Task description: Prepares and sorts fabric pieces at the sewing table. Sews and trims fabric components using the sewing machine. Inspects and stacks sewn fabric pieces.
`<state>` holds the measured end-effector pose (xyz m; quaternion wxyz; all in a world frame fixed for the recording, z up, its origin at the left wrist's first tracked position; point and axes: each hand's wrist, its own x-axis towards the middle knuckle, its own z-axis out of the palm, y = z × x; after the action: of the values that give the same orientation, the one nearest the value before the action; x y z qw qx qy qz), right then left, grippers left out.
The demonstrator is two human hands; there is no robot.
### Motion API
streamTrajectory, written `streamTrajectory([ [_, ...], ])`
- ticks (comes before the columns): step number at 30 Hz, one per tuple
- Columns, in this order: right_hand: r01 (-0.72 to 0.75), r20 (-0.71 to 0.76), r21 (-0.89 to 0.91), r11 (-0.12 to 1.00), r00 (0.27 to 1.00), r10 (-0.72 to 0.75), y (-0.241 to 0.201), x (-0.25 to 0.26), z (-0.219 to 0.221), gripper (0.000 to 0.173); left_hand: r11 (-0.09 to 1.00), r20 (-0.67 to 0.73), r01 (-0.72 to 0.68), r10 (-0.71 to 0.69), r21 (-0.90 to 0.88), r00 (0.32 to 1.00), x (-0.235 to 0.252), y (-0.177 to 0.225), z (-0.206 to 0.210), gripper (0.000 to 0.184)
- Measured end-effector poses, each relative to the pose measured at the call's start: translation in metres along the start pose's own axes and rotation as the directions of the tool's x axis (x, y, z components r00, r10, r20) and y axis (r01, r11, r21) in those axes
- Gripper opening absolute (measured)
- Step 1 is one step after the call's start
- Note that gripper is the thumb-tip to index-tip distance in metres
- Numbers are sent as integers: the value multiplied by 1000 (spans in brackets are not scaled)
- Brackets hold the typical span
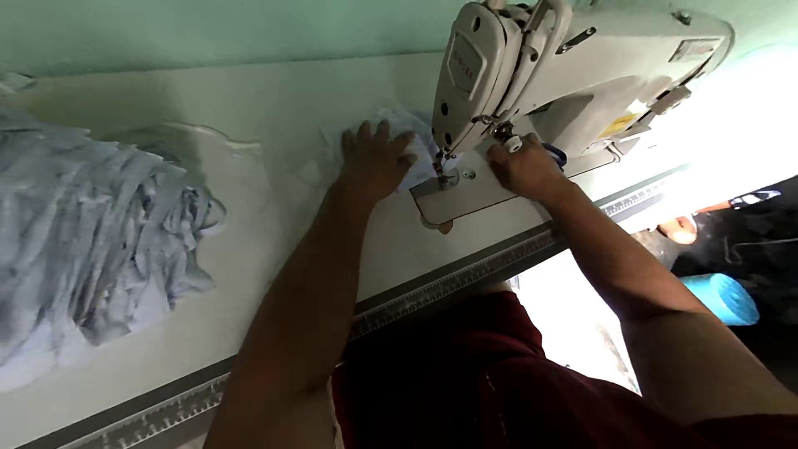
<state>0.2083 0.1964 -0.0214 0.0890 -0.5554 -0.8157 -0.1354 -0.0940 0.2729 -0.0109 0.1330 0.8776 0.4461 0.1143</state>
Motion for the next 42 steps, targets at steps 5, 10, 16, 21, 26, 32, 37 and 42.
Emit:
streamTrajectory([
  [5, -93, 15, -5, 996, 996, 93, 8, 17, 1, 25, 994, 69, 96, -99, 42, 993, -4, 8, -3, 52],
  [10, -144, 16, -33, 989, 989, 144, 7, 27, 6, 27, 994, 79, 17, -26, 107, 997, -2, 16, -2, 45],
  [16, -189, -8, -19, 982, 982, 189, 11, 32, 7, 28, 994, 20, -45, 43, 103, 999, 3, 14, 5, 45],
  [21, -263, 36, -88, 961, 963, 267, 14, 36, 12, 34, 997, 69, -14, 9, 79, 998, 2, 15, 1, 47],
  [26, -302, 19, -109, 947, 952, 306, 8, 35, 14, 33, 992, 66, 31, -39, 125, 997, 4, 13, -2, 48],
  [32, -341, -3, -3, 940, 940, 341, 2, 29, 8, 31, 987, 83, 125, -133, 96, 988, 2, 5, -9, 48],
  [37, -372, -24, 53, 927, 927, 373, 1, 29, 10, 29, 990, 105, 128, -134, 66, 985, -9, 2, -24, 43],
  [42, -399, -14, 71, 914, 916, 401, -1, 29, 11, 29, 907, -148, 414, -420, -73, 895, -1, -16, -26, 86],
])
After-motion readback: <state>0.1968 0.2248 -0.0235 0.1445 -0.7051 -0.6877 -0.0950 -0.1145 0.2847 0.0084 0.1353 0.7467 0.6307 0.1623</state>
